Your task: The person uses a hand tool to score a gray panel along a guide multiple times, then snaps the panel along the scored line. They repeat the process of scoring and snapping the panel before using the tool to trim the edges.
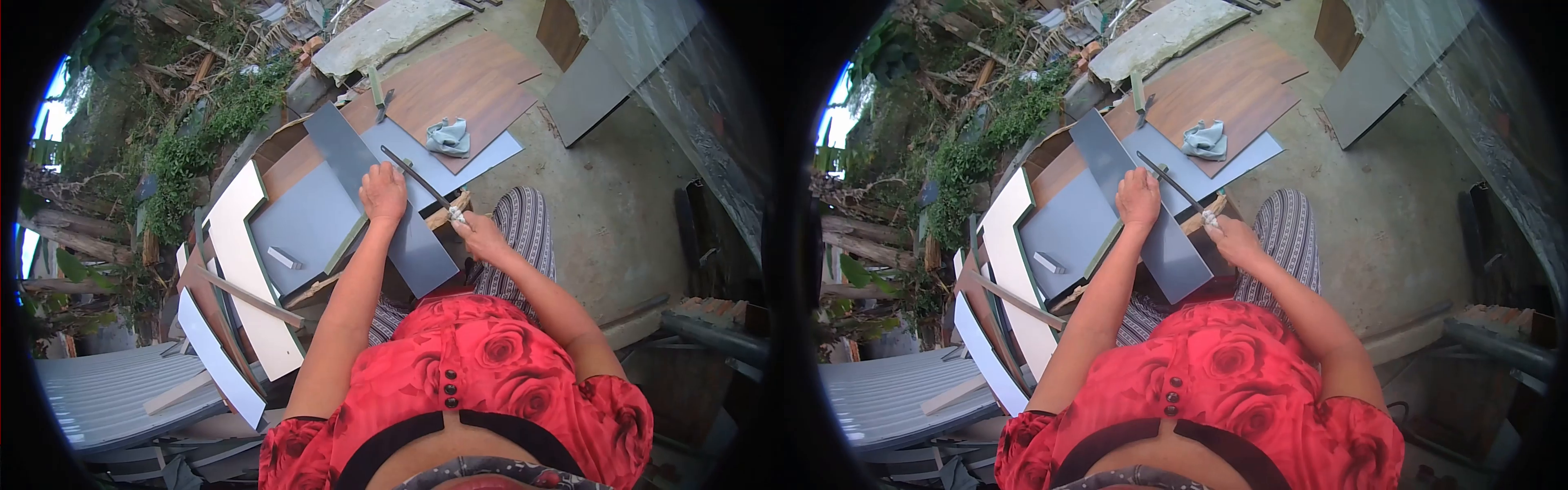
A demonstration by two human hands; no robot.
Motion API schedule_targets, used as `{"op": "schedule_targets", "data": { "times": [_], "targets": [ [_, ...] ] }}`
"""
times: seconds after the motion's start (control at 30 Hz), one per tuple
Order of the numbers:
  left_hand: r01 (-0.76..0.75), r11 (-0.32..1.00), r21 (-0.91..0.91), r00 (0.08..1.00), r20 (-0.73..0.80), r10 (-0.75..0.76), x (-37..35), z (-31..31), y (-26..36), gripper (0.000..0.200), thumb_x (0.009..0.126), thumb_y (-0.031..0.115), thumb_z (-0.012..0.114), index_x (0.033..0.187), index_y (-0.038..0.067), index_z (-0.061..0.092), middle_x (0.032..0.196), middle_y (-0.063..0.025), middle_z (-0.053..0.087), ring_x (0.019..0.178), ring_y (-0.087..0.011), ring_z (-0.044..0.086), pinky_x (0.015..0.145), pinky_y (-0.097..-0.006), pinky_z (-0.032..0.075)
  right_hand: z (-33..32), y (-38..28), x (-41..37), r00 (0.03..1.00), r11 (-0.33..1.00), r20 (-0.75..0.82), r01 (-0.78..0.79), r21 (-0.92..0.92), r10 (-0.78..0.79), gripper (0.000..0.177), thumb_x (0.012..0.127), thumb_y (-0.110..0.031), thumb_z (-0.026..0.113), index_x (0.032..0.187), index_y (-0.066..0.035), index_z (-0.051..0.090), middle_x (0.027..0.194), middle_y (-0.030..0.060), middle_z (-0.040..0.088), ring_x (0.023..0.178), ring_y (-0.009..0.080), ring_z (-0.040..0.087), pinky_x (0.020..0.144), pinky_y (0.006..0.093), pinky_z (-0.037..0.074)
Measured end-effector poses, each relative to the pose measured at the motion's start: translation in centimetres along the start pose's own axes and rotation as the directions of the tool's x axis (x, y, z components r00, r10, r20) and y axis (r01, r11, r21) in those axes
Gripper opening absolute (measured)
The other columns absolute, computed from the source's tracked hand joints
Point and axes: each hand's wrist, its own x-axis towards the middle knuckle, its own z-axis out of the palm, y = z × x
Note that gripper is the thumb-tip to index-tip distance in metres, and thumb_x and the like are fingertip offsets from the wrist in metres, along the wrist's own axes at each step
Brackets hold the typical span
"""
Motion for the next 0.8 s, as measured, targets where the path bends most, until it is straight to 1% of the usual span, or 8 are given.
{"op": "schedule_targets", "data": {
  "times": [0.07, 0.1, 0.47, 0.57, 0.6, 0.63, 0.73, 0.8],
  "targets": [
    [-0.008, 1.000, 0.020, 1.000, 0.028, 0.008, 0.3, 0.1, -0.1, 0.014, 0.084, 0.025, 0.054, 0.088, 0.012, 0.055, 0.090, -0.0065, 0.054, 0.088, -0.0282, 0.053, 0.073, -0.0446, 0.043, -1.0, -0.7, -0.3, 0.946, 0.915, 0.279, -0.251, 0.316, 0.163, 0.033, 0.092, -0.035, 0.048, 0.084, -0.003, 0.054, 0.055, 0.0107, 0.054, 0.041, 0.0216, 0.053, 0.040, 0.0336, 0.041],
    [-0.012, 0.999, 0.032, 1.000, 0.027, 0.011, 0.3, 0.0, -0.1, 0.015, 0.084, 0.026, 0.053, 0.088, 0.012, 0.055, 0.090, -0.0065, 0.054, 0.087, -0.0283, 0.054, 0.073, -0.0445, 0.043, -1.0, -0.3, -0.3, 0.937, 0.893, 0.318, -0.263, 0.365, 0.146, 0.038, 0.093, -0.040, 0.046, 0.086, -0.004, 0.055, 0.053, 0.0034, 0.051, 0.037, 0.0095, 0.047, 0.034, 0.0241, 0.034],
    [-0.046, 0.997, 0.066, 0.999, -0.020, 0.048, 0.0, 0.5, -0.4, 0.015, 0.085, 0.026, 0.052, 0.088, 0.012, 0.054, 0.089, -0.0068, 0.054, 0.086, -0.0281, 0.055, 0.072, -0.0448, 0.044, -2.1, 1.4, 0.1, 0.918, 0.758, 0.391, -0.300, 0.579, 0.065, 0.051, 0.093, -0.050, 0.043, 0.091, -0.001, 0.056, 0.057, 0.0045, 0.054, 0.039, 0.0093, 0.049, 0.036, 0.0221, 0.036],
    [-0.031, 0.998, 0.058, 1.000, 0.001, 0.031, 0.1, 0.1, -0.1, 0.016, 0.086, 0.026, 0.050, 0.088, 0.011, 0.054, 0.089, -0.0082, 0.055, 0.087, -0.0296, 0.055, 0.073, -0.0455, 0.044, -2.4, -0.3, -0.5, 0.941, 0.876, 0.328, -0.224, 0.427, 0.080, 0.042, 0.092, -0.043, 0.048, 0.103, -0.002, 0.052, 0.064, 0.0097, 0.058, 0.047, 0.0192, 0.058, 0.043, 0.0300, 0.045],
    [-0.017, 0.999, 0.043, 1.000, 0.025, 0.016, 0.1, 0.0, -0.1, 0.017, 0.087, 0.026, 0.048, 0.088, 0.010, 0.054, 0.090, -0.0095, 0.055, 0.088, -0.0311, 0.054, 0.075, -0.0464, 0.044, -1.8, -0.1, -0.8, 0.990, 0.974, 0.106, 0.065, 0.215, -0.089, 0.038, 0.090, -0.037, 0.051, 0.108, -0.003, 0.048, 0.068, 0.0134, 0.059, 0.055, 0.0262, 0.060, 0.049, 0.0362, 0.047],
    [-0.017, 0.999, 0.043, 1.000, 0.020, 0.016, 0.1, 0.0, -0.1, 0.017, 0.087, 0.026, 0.048, 0.088, 0.010, 0.054, 0.090, -0.0095, 0.055, 0.088, -0.0311, 0.054, 0.075, -0.0464, 0.044, -1.3, 0.0, -1.1, 0.949, 0.950, -0.070, 0.303, -0.068, -0.308, 0.037, 0.089, -0.031, 0.053, 0.113, -0.004, 0.045, 0.072, 0.0171, 0.060, 0.062, 0.0332, 0.062, 0.055, 0.0425, 0.049],
    [-0.015, 0.999, 0.045, 1.000, 0.014, 0.014, 0.1, 0.1, -0.1, 0.017, 0.087, 0.026, 0.048, 0.087, 0.010, 0.053, 0.089, -0.0094, 0.055, 0.087, -0.0309, 0.054, 0.074, -0.0462, 0.044, -0.3, -0.5, -1.6, 0.966, 0.940, -0.036, 0.239, -0.244, -0.255, 0.035, 0.087, -0.022, 0.054, 0.115, -0.005, 0.041, 0.078, 0.0213, 0.061, 0.074, 0.0414, 0.060, 0.064, 0.0517, 0.046],
    [-0.022, 0.999, 0.042, 1.000, 0.008, 0.022, 0.1, 0.1, -0.1, 0.017, 0.087, 0.027, 0.048, 0.087, 0.011, 0.053, 0.088, -0.0090, 0.055, 0.086, -0.0306, 0.054, 0.073, -0.0459, 0.044, 0.0, -0.8, -2.0, 0.968, 0.933, -0.021, 0.234, -0.275, -0.249, 0.025, 0.089, -0.021, 0.052, 0.105, -0.004, 0.043, 0.076, 0.0208, 0.061, 0.071, 0.0403, 0.060, 0.061, 0.0512, 0.046]
  ]
}}
